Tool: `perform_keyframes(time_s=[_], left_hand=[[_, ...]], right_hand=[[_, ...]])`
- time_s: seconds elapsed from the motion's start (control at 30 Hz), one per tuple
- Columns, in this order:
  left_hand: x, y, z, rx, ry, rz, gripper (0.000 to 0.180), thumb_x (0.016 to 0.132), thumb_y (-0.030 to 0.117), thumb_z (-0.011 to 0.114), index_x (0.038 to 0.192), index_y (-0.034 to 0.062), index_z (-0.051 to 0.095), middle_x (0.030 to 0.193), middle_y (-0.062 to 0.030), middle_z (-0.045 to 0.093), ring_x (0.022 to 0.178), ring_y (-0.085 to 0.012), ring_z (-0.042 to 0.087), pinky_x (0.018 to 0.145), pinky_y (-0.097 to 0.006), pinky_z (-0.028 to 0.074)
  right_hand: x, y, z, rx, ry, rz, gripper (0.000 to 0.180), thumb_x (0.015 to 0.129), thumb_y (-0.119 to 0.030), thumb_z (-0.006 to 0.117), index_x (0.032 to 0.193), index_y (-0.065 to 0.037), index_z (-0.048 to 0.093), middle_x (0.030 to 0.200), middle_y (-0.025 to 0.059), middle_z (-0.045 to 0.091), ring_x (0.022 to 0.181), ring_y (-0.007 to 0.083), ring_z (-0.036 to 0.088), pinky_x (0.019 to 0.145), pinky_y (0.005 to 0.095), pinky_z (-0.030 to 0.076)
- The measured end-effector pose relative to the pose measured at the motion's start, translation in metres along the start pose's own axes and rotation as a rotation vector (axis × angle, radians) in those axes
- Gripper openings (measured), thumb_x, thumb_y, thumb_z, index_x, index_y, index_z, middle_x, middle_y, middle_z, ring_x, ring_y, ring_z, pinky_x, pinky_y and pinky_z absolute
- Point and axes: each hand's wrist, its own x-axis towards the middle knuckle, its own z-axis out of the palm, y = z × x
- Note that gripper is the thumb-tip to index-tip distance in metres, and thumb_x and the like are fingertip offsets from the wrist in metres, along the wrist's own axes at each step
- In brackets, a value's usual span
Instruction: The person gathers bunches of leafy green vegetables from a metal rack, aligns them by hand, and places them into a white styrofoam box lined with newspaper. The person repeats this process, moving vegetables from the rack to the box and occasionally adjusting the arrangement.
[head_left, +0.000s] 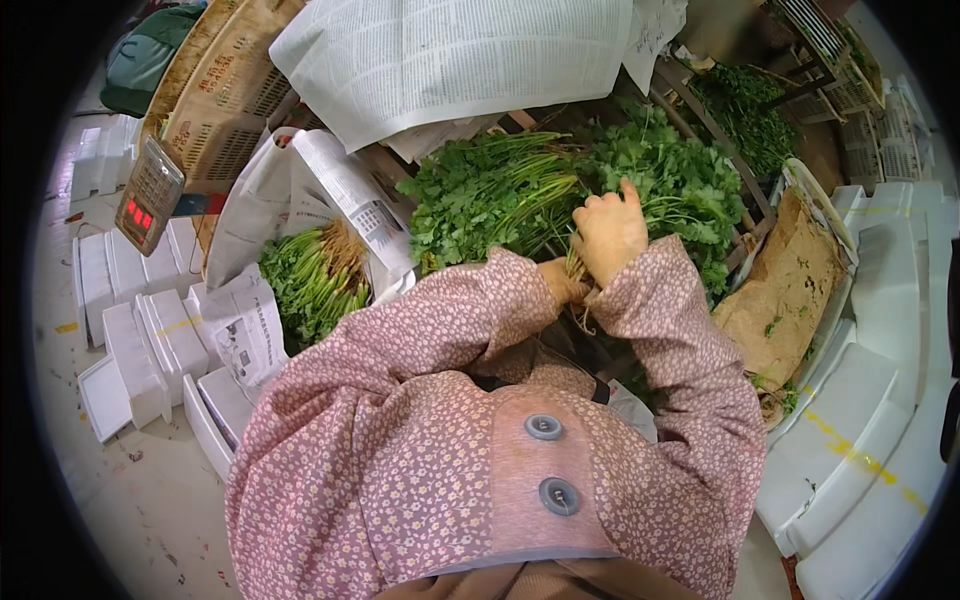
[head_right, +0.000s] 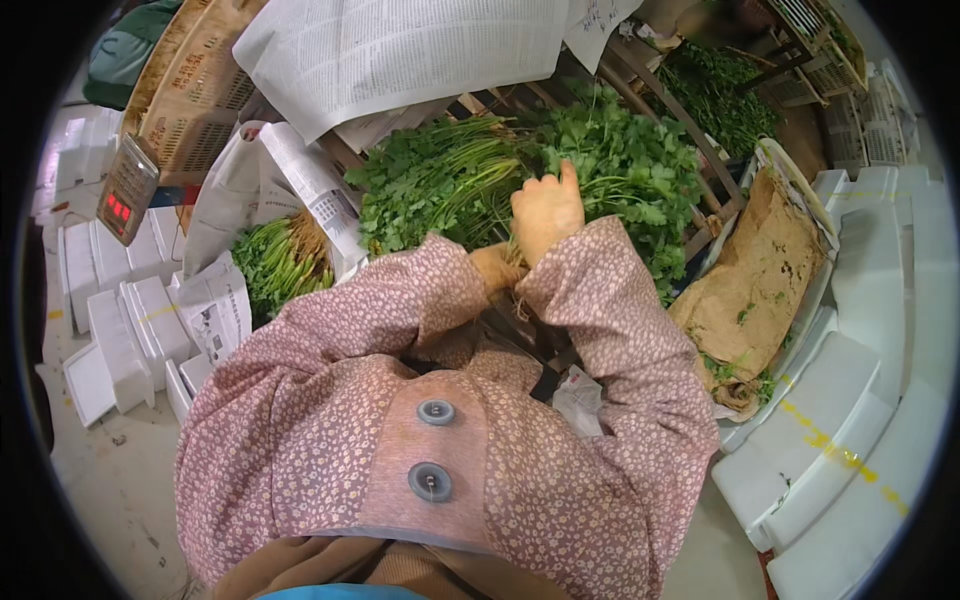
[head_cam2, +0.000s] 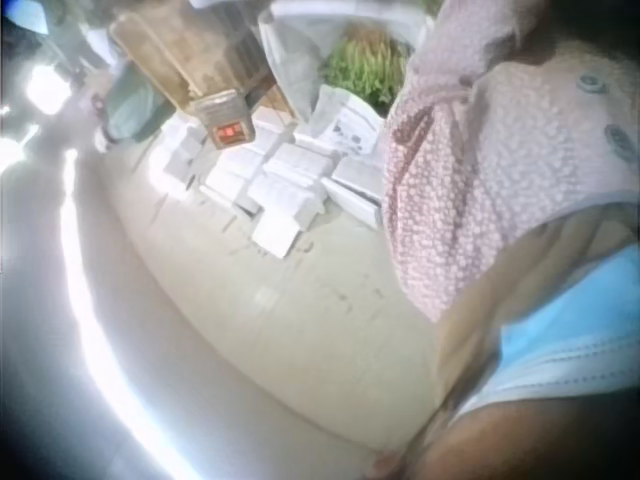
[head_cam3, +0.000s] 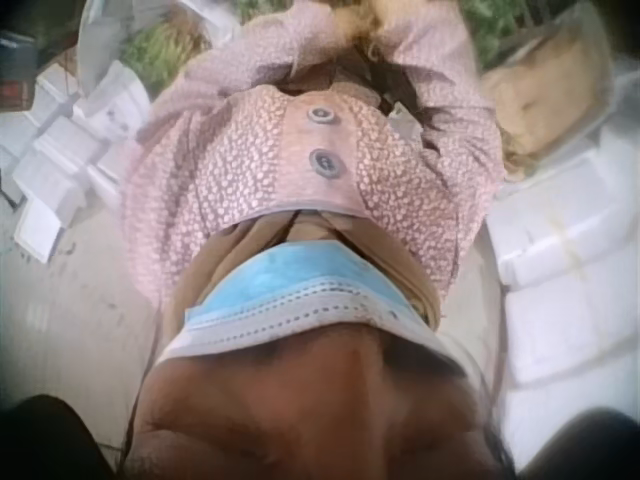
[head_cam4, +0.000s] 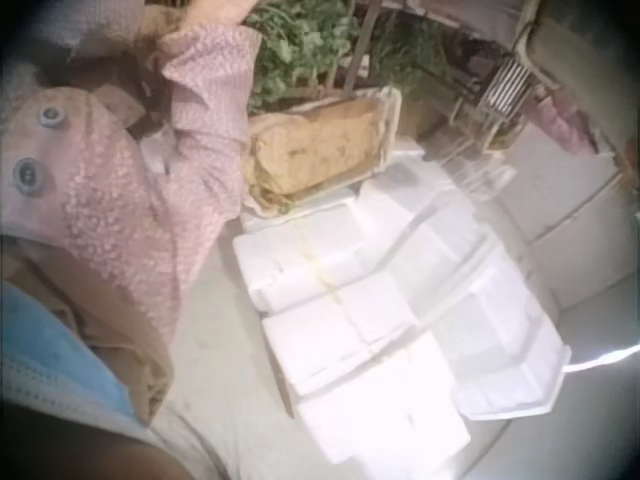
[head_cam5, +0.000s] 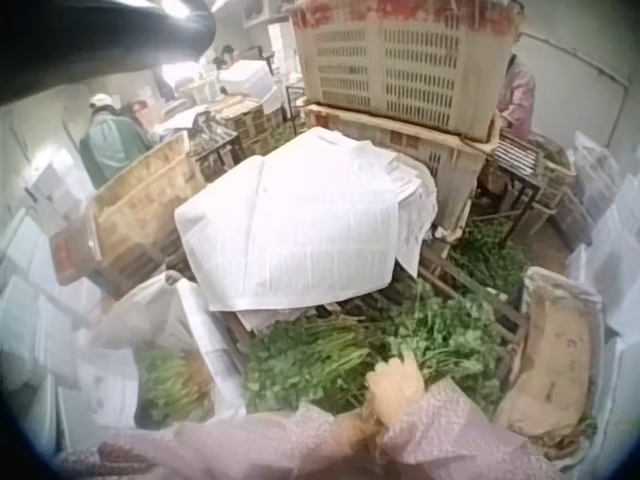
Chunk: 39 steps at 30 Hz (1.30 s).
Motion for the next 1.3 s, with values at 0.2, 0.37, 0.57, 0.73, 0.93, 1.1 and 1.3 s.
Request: perform_keyframes(time_s=[0.2, 0.37, 0.57, 0.73, 0.93, 1.1, 1.3], left_hand=[[-0.024, 0.018, 0.002, 0.178, 0.041, 0.01, 0.049, 0.086, 0.021, 0.066, 0.127, 0.0008, 0.047, 0.101, -0.0086, 0.064, 0.085, -0.0157, 0.059, 0.073, -0.028, 0.047], [-0.048, 0.031, -0.004, -0.168, -0.093, -0.06, 0.029, 0.093, 0.019, 0.055, 0.116, 0.0024, 0.052, 0.093, -0.0103, 0.064, 0.082, -0.0177, 0.061, 0.07, -0.029, 0.05], [-0.068, 0.045, -0.015, -0.504, -0.213, -0.409, 0.035, 0.092, 0.029, 0.058, 0.113, 0.0018, 0.059, 0.095, -0.0102, 0.067, 0.07, -0.0146, 0.063, 0.059, -0.024, 0.053], [-0.063, 0.057, -0.034, -0.708, -0.352, -0.379, 0.043, 0.091, 0.035, 0.057, 0.117, -0.0003, 0.057, 0.112, -0.0164, 0.063, 0.078, -0.0213, 0.065, 0.065, -0.032, 0.056], [-0.069, 0.079, -0.018, -0.292, -0.123, -0.431, 0.031, 0.09, 0.027, 0.062, 0.111, 0.0035, 0.061, 0.096, -0.0053, 0.066, 0.067, -0.0111, 0.057, 0.052, -0.022, 0.041], [-0.055, 0.062, -0.029, -0.085, -0.169, -0.56, 0.014, 0.09, 0.019, 0.063, 0.095, 0.0062, 0.06, 0.061, -0.0005, 0.052, 0.045, -0.007, 0.043, 0.04, -0.022, 0.028], [-0.042, 0.01, -0.052, -0.259, -0.248, -0.559, 0.016, 0.091, 0.022, 0.061, 0.098, 0.0079, 0.058, 0.064, -0.0015, 0.054, 0.047, -0.0086, 0.045, 0.041, -0.022, 0.03]], right_hand=[[0.005, 0.131, 0.027, 0.872, 0.573, 0.444, 0.02, 0.089, -0.021, 0.057, 0.1, -0.009, 0.069, 0.095, 0.0107, 0.069, 0.086, 0.0251, 0.066, 0.074, 0.038, 0.054], [-0.062, 0.163, 0.008, 0.781, 1.002, 0.607, 0.04, 0.081, -0.018, 0.064, 0.118, -0.002, 0.059, 0.113, 0.0162, 0.063, 0.105, 0.0295, 0.06, 0.094, 0.0369, 0.046], [-0.092, -0.008, 0.073, 0.682, 0.557, -0.059, 0.064, 0.091, -0.063, 0.033, 0.139, -0.022, 0.04, 0.143, 0.0026, 0.041, 0.134, 0.0249, 0.032, 0.113, 0.0491, 0.014], [-0.043, -0.031, 0.103, 0.73, 0.628, 0.042, 0.071, 0.089, -0.067, 0.028, 0.144, -0.023, 0.033, 0.148, -0.0013, 0.035, 0.138, 0.0247, 0.026, 0.112, 0.0503, 0.014], [-0.043, -0.033, 0.101, 0.766, 0.644, 0.037, 0.052, 0.094, -0.046, 0.042, 0.14, -0.022, 0.04, 0.146, -0.0031, 0.037, 0.137, 0.0218, 0.028, 0.112, 0.0488, 0.017], [-0.048, -0.018, 0.109, 1.186, 0.75, -0.054, 0.052, 0.098, -0.049, 0.027, 0.136, -0.02, 0.046, 0.141, 0.0001, 0.044, 0.133, 0.0252, 0.034, 0.112, 0.0487, 0.017], [-0.12, -0.001, 0.072, 0.855, 0.609, -0.168, 0.065, 0.09, -0.055, 0.041, 0.145, -0.023, 0.028, 0.149, 0.0032, 0.031, 0.139, 0.0266, 0.024, 0.113, 0.0535, 0.01]])
